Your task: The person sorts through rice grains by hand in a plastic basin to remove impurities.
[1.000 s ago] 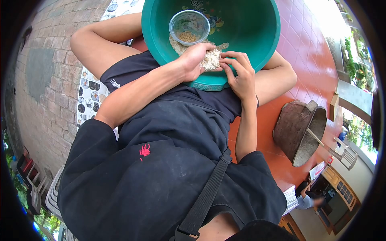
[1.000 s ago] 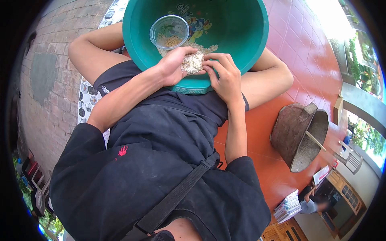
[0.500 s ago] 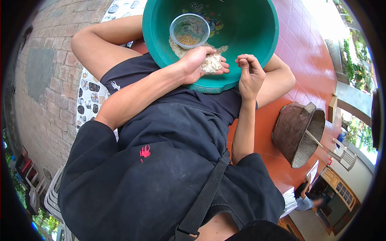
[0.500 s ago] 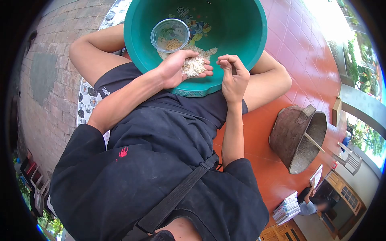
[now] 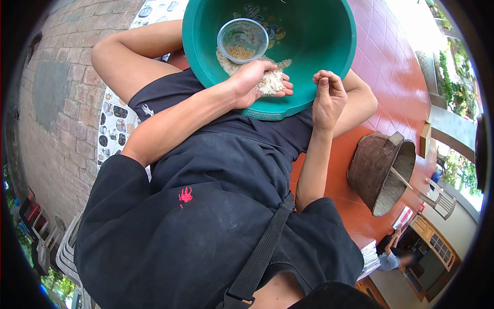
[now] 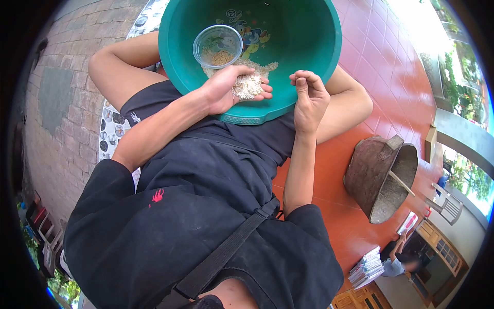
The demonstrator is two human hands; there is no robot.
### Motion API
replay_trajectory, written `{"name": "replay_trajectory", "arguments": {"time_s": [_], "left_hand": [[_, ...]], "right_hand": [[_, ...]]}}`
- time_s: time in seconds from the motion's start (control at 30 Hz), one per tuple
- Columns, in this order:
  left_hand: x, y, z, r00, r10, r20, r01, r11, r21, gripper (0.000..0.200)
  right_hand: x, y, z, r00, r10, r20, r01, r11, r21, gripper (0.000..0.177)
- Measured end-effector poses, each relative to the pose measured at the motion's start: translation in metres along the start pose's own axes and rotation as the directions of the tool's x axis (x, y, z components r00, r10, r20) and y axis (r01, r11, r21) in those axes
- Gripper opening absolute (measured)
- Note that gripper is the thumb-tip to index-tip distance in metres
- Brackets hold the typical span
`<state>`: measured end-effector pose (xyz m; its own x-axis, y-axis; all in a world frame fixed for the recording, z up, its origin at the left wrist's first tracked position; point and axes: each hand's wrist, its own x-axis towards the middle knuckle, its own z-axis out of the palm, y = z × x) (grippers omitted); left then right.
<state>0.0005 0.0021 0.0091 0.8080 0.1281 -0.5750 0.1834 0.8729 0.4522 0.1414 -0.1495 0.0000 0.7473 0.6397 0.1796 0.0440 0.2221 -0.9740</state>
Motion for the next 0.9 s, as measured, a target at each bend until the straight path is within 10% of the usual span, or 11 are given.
{"name": "replay_trajectory", "arguments": {"time_s": [0.33,0.47,0.57,0.63,0.9], "left_hand": [[0.003,-0.001,-0.003,1.000,-0.001,0.013,0.001,1.000,-0.022,0.036],[0.000,-0.003,0.000,0.999,0.052,-0.008,-0.052,0.998,-0.035,0.032],[-0.003,-0.001,-0.002,0.999,0.050,-0.005,-0.051,0.998,-0.035,0.029],[-0.007,0.003,0.002,1.000,0.028,0.012,-0.027,0.999,-0.032,0.027],[-0.001,-0.003,0.001,0.997,0.060,-0.043,-0.062,0.997,-0.045,0.030]], "right_hand": [[0.008,-0.005,0.022,0.986,0.098,0.135,-0.118,0.983,0.143,0.013],[0.018,-0.021,0.066,0.959,0.186,0.214,-0.156,0.976,-0.149,0.009],[0.033,-0.022,0.096,0.956,-0.051,0.289,0.122,0.965,-0.233,0.011],[0.044,-0.022,0.107,0.776,-0.410,0.479,0.604,0.702,-0.377,0.015],[0.022,-0.018,0.070,0.838,-0.385,0.387,0.542,0.667,-0.511,0.017]]}}
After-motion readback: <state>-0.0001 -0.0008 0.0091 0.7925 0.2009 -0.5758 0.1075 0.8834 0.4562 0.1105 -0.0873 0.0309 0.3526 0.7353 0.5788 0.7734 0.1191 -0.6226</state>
